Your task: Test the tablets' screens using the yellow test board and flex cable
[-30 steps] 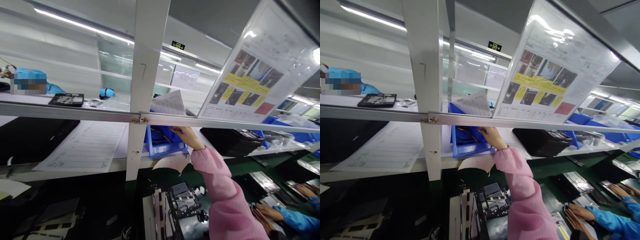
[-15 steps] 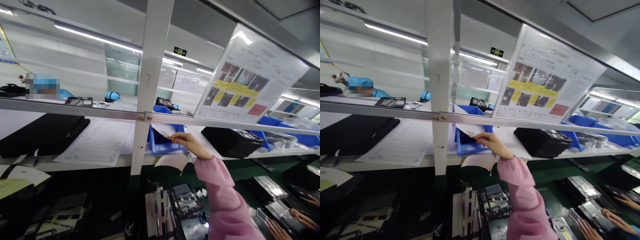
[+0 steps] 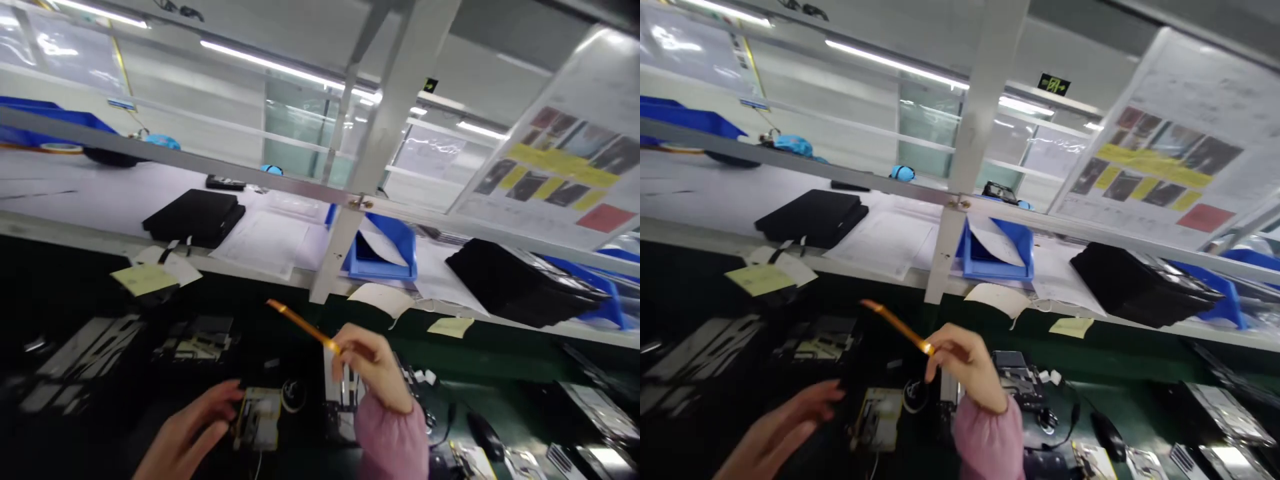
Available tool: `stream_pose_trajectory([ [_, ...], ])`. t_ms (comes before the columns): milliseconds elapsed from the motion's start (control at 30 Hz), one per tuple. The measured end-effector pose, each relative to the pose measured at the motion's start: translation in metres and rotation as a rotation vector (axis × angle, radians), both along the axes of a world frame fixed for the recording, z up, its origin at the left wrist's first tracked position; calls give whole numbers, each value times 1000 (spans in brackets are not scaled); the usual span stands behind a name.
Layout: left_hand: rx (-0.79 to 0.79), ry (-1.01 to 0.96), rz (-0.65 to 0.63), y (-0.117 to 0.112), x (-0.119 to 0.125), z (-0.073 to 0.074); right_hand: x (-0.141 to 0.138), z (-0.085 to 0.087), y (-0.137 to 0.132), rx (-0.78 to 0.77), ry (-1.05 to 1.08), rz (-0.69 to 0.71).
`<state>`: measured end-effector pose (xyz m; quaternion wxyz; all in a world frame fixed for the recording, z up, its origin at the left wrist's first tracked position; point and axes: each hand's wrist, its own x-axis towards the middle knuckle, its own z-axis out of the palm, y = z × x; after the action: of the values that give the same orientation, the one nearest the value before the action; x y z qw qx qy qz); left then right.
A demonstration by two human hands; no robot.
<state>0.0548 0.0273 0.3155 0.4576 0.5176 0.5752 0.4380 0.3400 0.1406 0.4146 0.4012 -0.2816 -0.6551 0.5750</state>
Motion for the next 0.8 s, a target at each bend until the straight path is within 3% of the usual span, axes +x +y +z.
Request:
stream_pose_trajectory([
  [67, 64, -194, -106, 5, 2, 4, -42, -32, -28, -114, 25, 134],
  [133, 75, -247, -74, 9, -2, 6, -78, -64, -54, -199, 19, 192],
  [200, 16, -211, -11, 8, -13, 1, -105, -93, -76, -244, -18, 173],
  [267, -51, -169, 10, 0, -30, -14, -122, -119, -95, -264, -99, 112],
  [400, -177, -203, -13, -20, -69, -74, -147, -177, -132, -202, -294, -28],
  [567, -421, -381, 228, -37, -109, -158, -181, -266, -171, -222, -396, -173],
  [667, -503, -378, 282, -38, -126, -195, -194, -307, -185, -279, -379, -220],
  [800, -521, -345, 266, -32, -139, -237, -197, -346, -193, -297, -352, -255],
])
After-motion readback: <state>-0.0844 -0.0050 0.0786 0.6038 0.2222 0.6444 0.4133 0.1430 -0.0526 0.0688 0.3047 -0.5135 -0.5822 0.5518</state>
